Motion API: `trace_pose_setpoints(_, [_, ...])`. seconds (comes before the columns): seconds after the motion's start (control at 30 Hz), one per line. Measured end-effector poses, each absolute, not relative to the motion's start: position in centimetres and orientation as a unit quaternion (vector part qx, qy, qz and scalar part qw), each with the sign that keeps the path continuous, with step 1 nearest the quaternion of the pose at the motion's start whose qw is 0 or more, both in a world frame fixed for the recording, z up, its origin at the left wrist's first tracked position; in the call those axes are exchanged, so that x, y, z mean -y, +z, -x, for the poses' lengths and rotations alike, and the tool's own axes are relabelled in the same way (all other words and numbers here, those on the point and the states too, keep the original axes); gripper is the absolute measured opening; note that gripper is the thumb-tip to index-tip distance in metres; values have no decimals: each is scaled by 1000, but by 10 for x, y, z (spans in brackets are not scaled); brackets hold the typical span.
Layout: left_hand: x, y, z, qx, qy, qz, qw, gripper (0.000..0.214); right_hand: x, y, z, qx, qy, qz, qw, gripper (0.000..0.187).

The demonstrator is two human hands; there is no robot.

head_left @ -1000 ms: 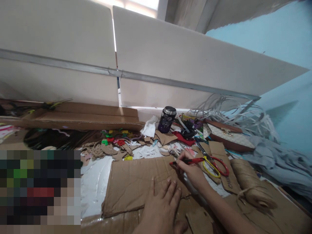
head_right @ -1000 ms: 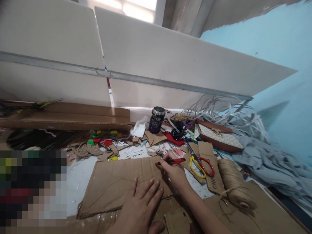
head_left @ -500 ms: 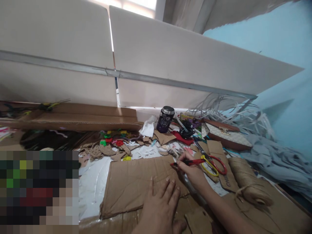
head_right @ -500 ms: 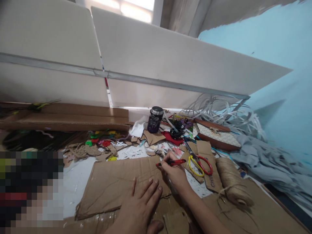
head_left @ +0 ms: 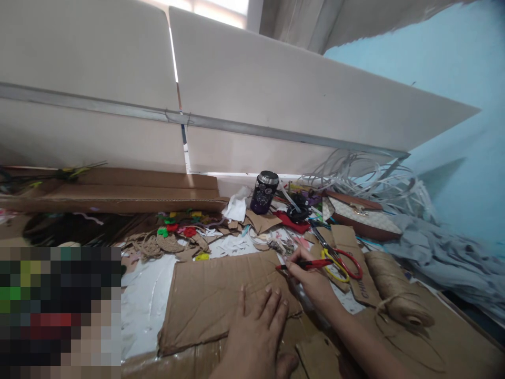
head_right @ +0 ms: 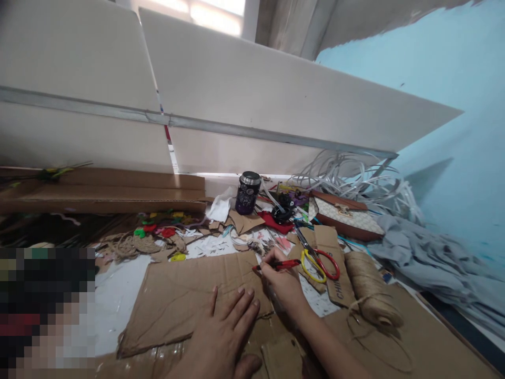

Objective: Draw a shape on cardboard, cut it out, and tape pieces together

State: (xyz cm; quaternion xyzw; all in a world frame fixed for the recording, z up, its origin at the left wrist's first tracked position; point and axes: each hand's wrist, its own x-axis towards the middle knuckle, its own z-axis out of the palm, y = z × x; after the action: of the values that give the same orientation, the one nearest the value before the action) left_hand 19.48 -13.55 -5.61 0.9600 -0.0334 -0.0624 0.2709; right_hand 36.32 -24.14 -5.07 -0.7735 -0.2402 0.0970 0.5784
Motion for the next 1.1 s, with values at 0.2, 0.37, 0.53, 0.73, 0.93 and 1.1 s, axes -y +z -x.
trace_pose_setpoints(0.2, [135, -58, -194, 28, -62, -958, 280, 71, 246, -53, -362, 236, 92, 777, 576, 25])
trace_pose_setpoints(0.37, [135, -59, -193, 28, -61, -958, 280, 71, 248, -53, -362, 240, 82, 778, 574, 22])
trace_pose_setpoints(0.53, [136, -56, -194, 27, -62, -958, 280, 71, 247, -51, -359, 235, 90, 778, 576, 22])
trace_pose_setpoints(0.73, [135, -53, -195, 24, -69, -957, 281, 70, 248, -51, -358, 231, 85, 780, 575, 22])
trace_pose_setpoints(0.93, [136, -55, -194, 24, -69, -956, 284, 71, 249, -53, -358, 233, 71, 787, 566, 23])
trace_pose_setpoints(1.1, [136, -57, -194, 28, -61, -957, 281, 71, 251, -54, -358, 237, 69, 791, 560, 22])
